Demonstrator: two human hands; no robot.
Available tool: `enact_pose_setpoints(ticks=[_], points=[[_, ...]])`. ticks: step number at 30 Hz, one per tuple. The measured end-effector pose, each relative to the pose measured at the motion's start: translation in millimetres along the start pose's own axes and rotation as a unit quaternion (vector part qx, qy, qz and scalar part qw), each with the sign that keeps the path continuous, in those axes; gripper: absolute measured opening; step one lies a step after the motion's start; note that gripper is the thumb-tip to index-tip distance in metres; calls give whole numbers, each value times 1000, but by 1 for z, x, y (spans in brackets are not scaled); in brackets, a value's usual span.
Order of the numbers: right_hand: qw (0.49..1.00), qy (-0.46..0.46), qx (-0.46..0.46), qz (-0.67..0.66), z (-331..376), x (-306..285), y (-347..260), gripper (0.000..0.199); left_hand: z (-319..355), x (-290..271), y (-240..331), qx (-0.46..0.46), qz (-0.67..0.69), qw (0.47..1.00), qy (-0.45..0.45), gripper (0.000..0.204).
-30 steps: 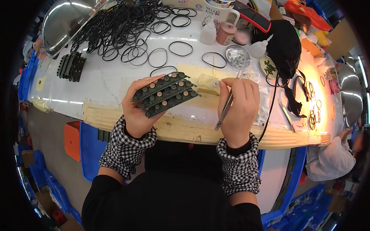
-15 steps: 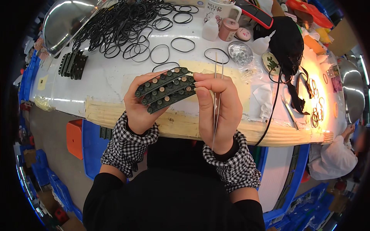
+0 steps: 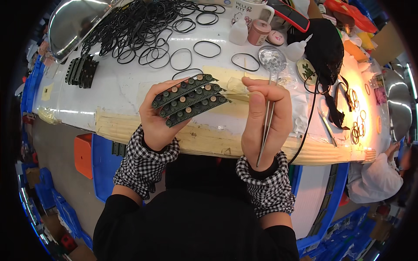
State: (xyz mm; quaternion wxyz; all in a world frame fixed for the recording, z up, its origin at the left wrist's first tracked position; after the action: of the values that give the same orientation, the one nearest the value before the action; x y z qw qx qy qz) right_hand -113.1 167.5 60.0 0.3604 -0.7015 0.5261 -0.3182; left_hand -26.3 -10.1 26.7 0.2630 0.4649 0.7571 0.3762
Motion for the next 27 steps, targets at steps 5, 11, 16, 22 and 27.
enact_pose_setpoints(ticks=[5, 11, 16, 22, 27], points=[[937, -28, -150, 315, -16, -17, 8, 5, 1, -1, 0, 3, 14, 1000, 7, 56], [897, -45, -198, 392, -16, -17, 5, 10, -1, 0, 1, 2, -2, 1000, -3, 57], [977, -23, -118, 176, -10, -5, -22, 5, 1, 0, -3, 9, -17, 1000, -10, 60], [991, -125, -48, 10, -7, 35, -16, 6, 3, 3, -7, 24, -8, 1000, -12, 57], [991, -133, -32, -2, -4, 44, -13, 5, 3, 3, -5, 8, -10, 1000, -18, 56]])
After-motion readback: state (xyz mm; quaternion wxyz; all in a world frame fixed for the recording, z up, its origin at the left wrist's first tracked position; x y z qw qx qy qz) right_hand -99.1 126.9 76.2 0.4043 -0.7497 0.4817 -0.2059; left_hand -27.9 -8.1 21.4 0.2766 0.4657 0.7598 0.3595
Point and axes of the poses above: each hand's wrist, its own z-axis away from the middle knuckle, its own x-axis out of the palm, y = z × x, the point moved 4 cm from there along -z, towards the middle knuckle, and after that the axes turned 4 degrees about -z, right-handed, at the moved point
